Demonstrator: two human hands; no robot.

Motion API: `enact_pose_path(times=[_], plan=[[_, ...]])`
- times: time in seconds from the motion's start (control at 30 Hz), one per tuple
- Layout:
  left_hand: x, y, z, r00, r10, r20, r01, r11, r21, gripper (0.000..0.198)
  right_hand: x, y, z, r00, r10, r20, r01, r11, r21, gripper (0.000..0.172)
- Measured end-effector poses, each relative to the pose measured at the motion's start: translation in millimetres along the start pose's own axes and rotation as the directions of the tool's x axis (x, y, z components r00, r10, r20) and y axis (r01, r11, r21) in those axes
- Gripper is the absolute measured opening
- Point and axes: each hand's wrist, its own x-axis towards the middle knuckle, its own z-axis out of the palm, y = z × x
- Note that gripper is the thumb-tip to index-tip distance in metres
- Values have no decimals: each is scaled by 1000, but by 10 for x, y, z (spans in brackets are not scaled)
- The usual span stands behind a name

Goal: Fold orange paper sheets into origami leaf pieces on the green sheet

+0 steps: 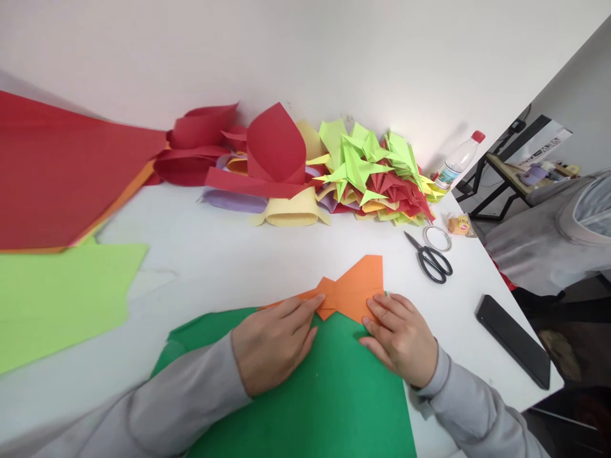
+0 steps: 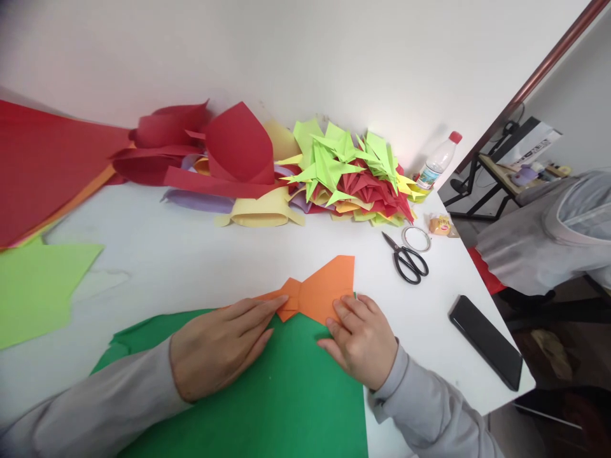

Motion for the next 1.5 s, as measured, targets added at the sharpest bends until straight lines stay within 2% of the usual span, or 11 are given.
enact_pose_path(times=[0.1,0.27,0.4,0.67,0.8,0.87,0.97,1.1,1.27,1.37,1.5], plan=[[82,-60,-12,998,-38,-49,36,998,-43,25,29,12,28,999,-8,-45,9,1000,20,25],[178,-182,39,959,-283,-13,275,943,-188,27,39,21,68,996,-5,-86,10,998,55,21],[235,-270,56,860,-473,191,501,855,-137,39,40,37,97,995,-13,-96,20,997,70,20],[505,-313,-29,629,-571,528,753,616,-231,40,46,83,114,988,-1,-156,20,993,120,19],[544,-279,-57,546,-586,599,833,455,-314,42,38,132,145,954,225,-200,-149,930,335,14],[567,-265,-104,521,-601,606,853,348,-389,45,52,166,155,854,486,-183,-344,793,503,23],[628,-231,-224,528,-540,656,822,130,-555,43,94,209,145,686,727,29,-462,404,790,45],[689,-143,-364,628,-283,725,769,81,-634,26,146,181,88,718,576,392,-414,-101,905,41],[674,-68,-397,631,-279,724,762,45,-646,25,153,122,19,676,586,447,-403,-214,890,31],[665,-64,-406,639,-279,717,738,-41,-673,26,144,192,-10,644,619,449,-261,-375,890,30],[649,-2,-378,591,-460,663,653,-209,-728,28,168,227,-25,719,490,493,-92,-636,766,35]])
